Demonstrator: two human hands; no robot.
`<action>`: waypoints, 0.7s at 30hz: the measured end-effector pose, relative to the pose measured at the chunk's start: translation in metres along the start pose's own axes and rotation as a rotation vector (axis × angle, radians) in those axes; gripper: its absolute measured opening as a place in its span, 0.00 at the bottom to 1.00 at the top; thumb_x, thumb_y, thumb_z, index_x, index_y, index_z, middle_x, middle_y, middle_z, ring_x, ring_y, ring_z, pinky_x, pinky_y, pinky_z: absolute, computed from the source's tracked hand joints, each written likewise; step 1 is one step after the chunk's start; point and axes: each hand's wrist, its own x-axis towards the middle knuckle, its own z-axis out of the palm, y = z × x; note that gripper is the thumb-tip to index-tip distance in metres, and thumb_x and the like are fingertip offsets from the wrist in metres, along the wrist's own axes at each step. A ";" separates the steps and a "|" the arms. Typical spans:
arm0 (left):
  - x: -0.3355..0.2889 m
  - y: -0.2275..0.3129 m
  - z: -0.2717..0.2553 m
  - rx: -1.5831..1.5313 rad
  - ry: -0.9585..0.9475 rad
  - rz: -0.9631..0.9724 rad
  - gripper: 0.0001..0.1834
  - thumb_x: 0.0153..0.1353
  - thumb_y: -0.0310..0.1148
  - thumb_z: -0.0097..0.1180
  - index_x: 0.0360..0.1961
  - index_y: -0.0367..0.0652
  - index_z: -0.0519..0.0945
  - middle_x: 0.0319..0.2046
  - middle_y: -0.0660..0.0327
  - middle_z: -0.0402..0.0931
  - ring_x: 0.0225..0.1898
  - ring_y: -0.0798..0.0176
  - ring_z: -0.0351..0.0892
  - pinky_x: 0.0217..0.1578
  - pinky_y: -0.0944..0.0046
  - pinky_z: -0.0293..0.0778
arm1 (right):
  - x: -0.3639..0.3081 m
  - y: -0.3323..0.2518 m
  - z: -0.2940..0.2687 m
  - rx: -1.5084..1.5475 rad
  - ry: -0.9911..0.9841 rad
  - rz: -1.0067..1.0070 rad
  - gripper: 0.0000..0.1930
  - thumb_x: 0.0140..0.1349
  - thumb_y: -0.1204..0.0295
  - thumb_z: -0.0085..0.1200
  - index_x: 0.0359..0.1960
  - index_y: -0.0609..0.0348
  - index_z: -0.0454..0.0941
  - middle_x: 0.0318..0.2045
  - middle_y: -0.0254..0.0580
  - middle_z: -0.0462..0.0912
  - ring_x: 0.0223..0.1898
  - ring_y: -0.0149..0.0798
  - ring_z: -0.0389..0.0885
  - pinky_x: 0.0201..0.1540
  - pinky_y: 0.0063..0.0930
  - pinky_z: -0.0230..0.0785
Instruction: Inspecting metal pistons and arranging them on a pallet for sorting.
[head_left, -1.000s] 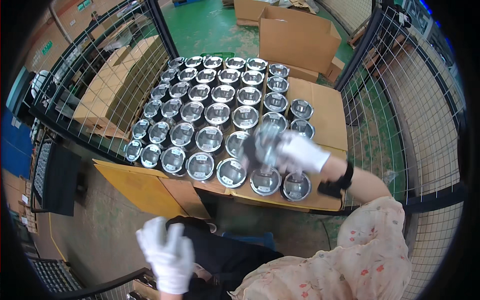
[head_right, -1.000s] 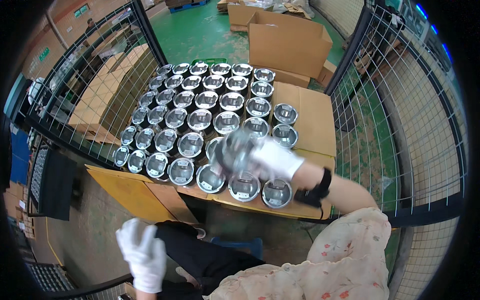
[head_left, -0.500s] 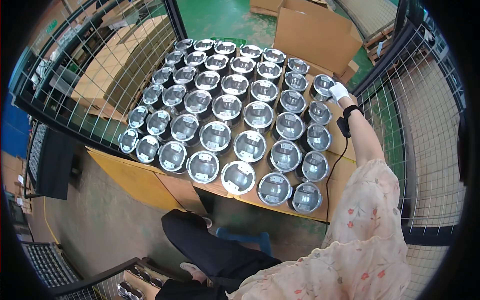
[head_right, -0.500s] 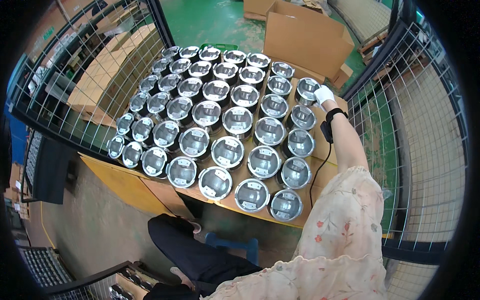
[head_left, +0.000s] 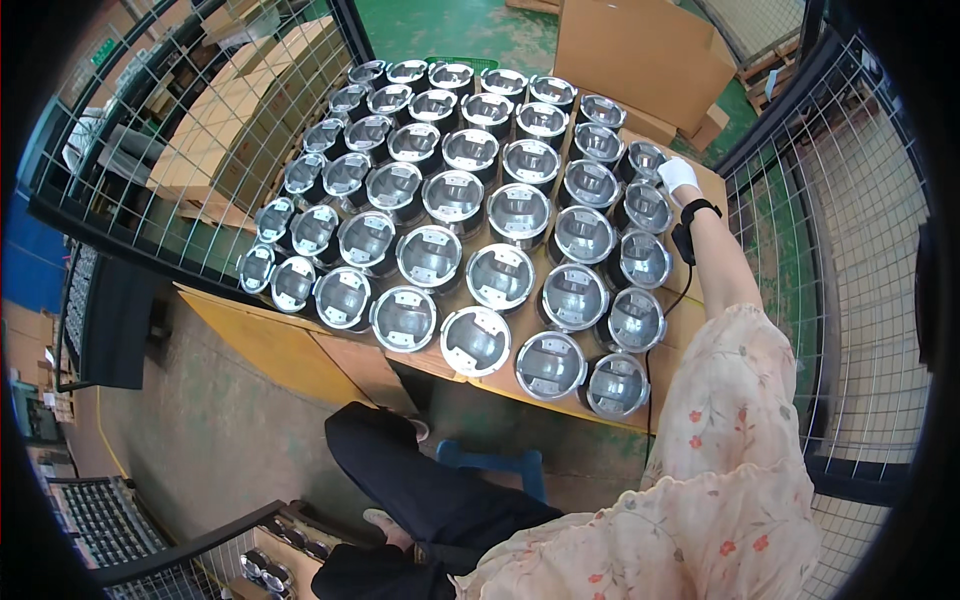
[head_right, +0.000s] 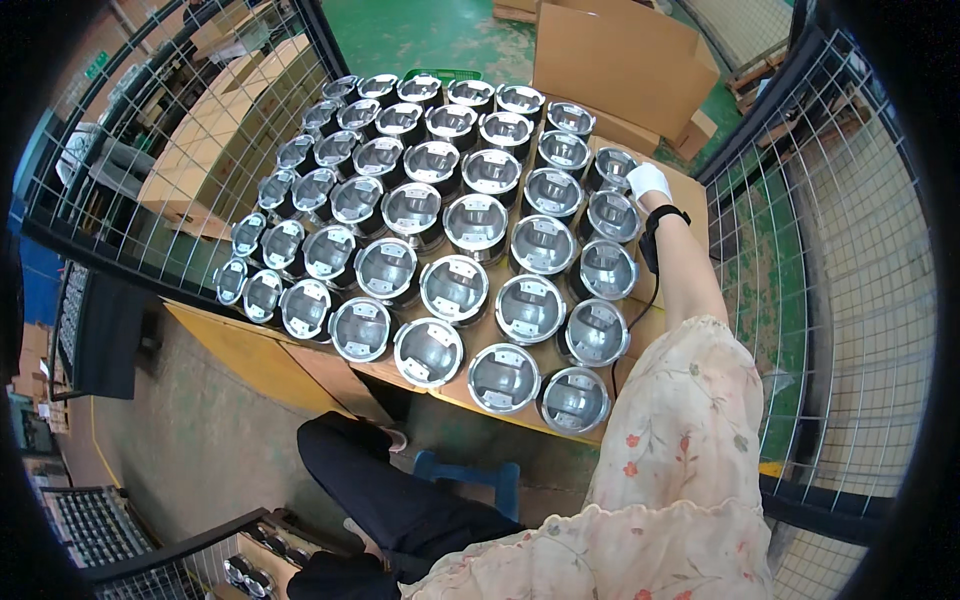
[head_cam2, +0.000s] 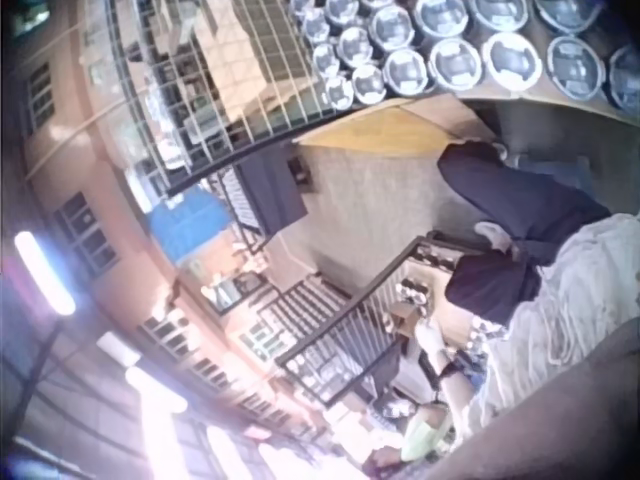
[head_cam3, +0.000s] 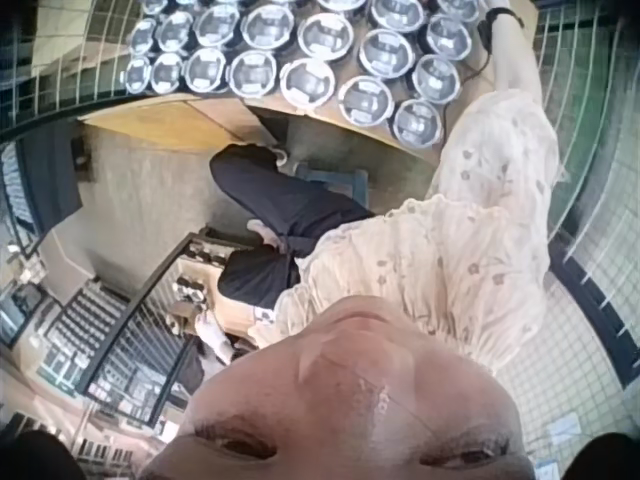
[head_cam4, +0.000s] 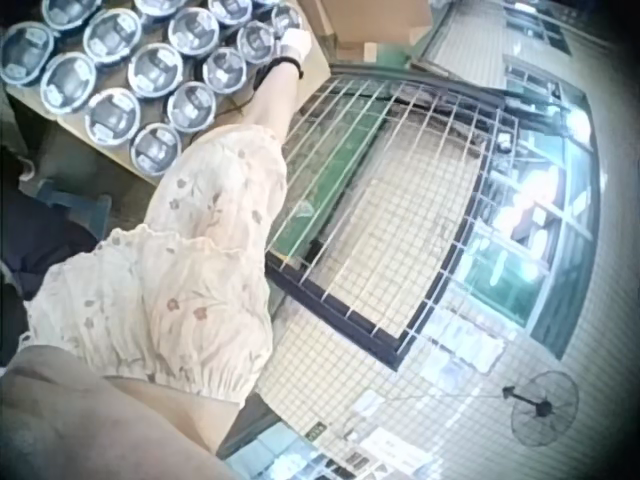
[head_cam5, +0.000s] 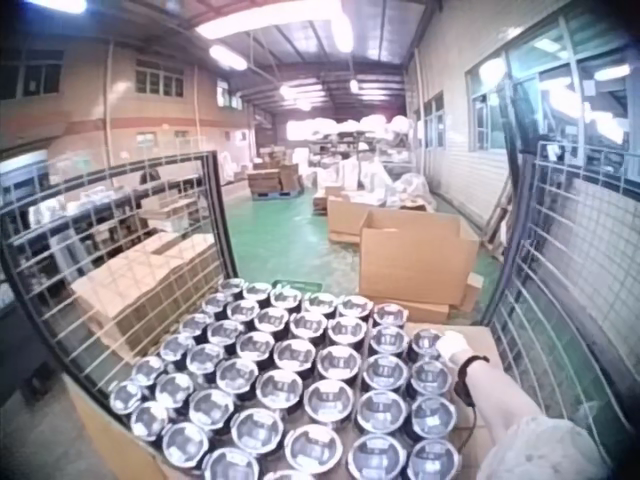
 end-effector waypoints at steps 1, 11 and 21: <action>0.002 0.007 -0.004 -0.044 0.032 0.023 0.17 0.65 0.37 0.49 0.37 0.33 0.84 0.39 0.44 0.81 0.43 0.43 0.78 0.48 0.52 0.72 | -0.008 -0.003 -0.005 -0.032 -0.083 0.008 0.23 0.60 0.62 0.46 0.52 0.62 0.77 0.54 0.61 0.76 0.56 0.58 0.74 0.57 0.42 0.67; 0.031 0.024 0.016 -0.103 0.315 0.252 0.14 0.66 0.32 0.49 0.38 0.32 0.84 0.36 0.48 0.83 0.38 0.47 0.80 0.44 0.54 0.75 | -0.152 0.003 -0.025 0.253 -0.105 -0.091 0.44 0.66 0.34 0.25 0.36 0.67 0.80 0.32 0.61 0.82 0.37 0.55 0.82 0.50 0.43 0.67; 0.040 0.018 0.047 -0.222 0.389 0.282 0.13 0.65 0.32 0.50 0.38 0.33 0.82 0.36 0.48 0.81 0.40 0.47 0.78 0.47 0.53 0.74 | -0.228 -0.021 -0.004 0.586 -0.150 0.099 0.12 0.54 0.70 0.53 0.37 0.63 0.81 0.27 0.47 0.83 0.24 0.41 0.82 0.25 0.34 0.73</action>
